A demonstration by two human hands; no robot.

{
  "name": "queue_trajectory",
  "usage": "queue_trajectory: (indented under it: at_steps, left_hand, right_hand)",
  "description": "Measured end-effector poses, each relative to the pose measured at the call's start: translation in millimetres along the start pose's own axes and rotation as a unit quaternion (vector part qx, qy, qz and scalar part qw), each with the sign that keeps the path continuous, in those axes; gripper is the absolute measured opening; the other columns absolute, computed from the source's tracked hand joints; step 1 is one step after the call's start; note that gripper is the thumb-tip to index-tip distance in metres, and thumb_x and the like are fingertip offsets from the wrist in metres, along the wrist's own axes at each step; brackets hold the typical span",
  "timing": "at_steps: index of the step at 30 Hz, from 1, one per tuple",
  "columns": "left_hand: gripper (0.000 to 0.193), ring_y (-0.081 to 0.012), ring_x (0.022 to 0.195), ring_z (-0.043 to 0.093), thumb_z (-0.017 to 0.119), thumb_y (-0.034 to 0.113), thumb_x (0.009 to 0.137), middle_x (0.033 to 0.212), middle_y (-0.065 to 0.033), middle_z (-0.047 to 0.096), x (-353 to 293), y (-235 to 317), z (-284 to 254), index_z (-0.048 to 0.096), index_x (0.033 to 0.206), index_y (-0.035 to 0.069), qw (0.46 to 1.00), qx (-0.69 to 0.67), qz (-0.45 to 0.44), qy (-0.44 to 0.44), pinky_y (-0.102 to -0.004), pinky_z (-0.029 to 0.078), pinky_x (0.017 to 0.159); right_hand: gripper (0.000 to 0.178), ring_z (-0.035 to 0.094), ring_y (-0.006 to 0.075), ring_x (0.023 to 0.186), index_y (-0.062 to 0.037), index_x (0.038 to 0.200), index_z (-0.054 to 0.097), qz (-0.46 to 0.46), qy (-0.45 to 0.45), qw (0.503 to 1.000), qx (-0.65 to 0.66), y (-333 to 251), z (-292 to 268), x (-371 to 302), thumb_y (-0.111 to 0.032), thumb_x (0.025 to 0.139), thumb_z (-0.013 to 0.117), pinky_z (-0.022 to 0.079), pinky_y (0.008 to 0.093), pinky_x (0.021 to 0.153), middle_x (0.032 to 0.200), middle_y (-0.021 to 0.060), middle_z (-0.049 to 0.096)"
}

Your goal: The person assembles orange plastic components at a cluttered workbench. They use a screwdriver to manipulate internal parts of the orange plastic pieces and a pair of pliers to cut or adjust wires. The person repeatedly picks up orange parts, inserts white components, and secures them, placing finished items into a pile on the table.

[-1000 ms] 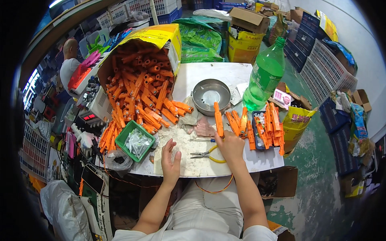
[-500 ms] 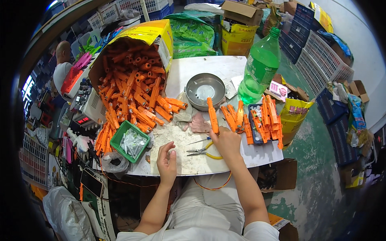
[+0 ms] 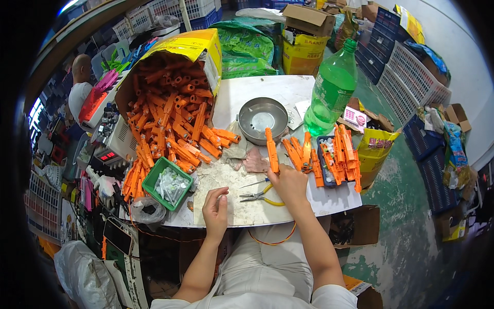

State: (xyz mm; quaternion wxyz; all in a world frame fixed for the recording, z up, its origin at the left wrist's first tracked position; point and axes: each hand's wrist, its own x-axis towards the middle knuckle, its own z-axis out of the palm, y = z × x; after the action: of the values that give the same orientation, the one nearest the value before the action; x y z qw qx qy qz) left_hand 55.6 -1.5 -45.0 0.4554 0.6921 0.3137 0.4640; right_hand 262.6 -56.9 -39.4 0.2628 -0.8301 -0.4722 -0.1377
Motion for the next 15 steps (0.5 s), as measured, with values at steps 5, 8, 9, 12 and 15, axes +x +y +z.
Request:
queue_trajectory:
  at_steps: [5,8,9,12,15]
  left_hand:
    - [0.019,-0.0195,0.092,0.061,0.051,0.005,0.092,0.097,-0.0114,0.061,-1.7,-4.9,-1.6,0.063,0.104,-0.001,1.000,0.004,0.010,0.005,-0.0277,0.047,0.081]
    - [0.018,-0.0189,0.089,0.061,0.051,0.005,0.092,0.096,-0.0111,0.062,-1.1,-3.7,-1.4,0.064,0.104,-0.001,1.000,0.012,0.018,0.005,-0.0268,0.047,0.078]
    - [0.018,-0.0188,0.089,0.061,0.051,0.005,0.092,0.096,-0.0109,0.062,-1.3,-3.0,-1.2,0.064,0.104,-0.001,1.000,0.010,0.016,0.003,-0.0267,0.047,0.078]
    - [0.018,-0.0181,0.088,0.061,0.051,0.006,0.093,0.095,-0.0104,0.062,-1.4,-4.9,-0.2,0.064,0.104,-0.001,1.000,0.003,0.016,0.001,-0.0261,0.047,0.076]
    - [0.019,-0.0173,0.087,0.061,0.051,0.006,0.093,0.095,-0.0104,0.061,-0.1,-6.3,1.6,0.064,0.104,-0.001,1.000,-0.001,0.016,-0.001,-0.0254,0.048,0.074]
  right_hand:
    - [0.037,0.061,0.0279,0.048,-0.0061,0.063,0.060,-0.003,0.007,1.000,0.008,-4.2,-2.5,0.4,-0.039,0.079,0.066,0.046,0.0389,0.045,0.054,0.0105,0.060]
    - [0.037,0.061,0.0282,0.048,-0.0062,0.062,0.061,0.000,0.008,1.000,0.009,-2.8,-1.2,-0.8,-0.039,0.079,0.066,0.046,0.0394,0.045,0.054,0.0107,0.060]
    - [0.037,0.061,0.0283,0.048,-0.0063,0.062,0.061,0.001,0.008,1.000,0.009,-2.2,-1.0,-0.9,-0.039,0.079,0.066,0.046,0.0396,0.045,0.054,0.0108,0.060]
    - [0.037,0.061,0.0284,0.048,-0.0065,0.062,0.062,0.006,0.011,1.000,0.010,-2.7,-2.3,0.4,-0.039,0.078,0.066,0.047,0.0400,0.046,0.054,0.0110,0.060]
    - [0.036,0.061,0.0286,0.047,-0.0063,0.064,0.063,0.009,0.008,1.000,0.005,-1.6,-1.6,1.9,-0.039,0.079,0.065,0.047,0.0399,0.046,0.053,0.0111,0.060]
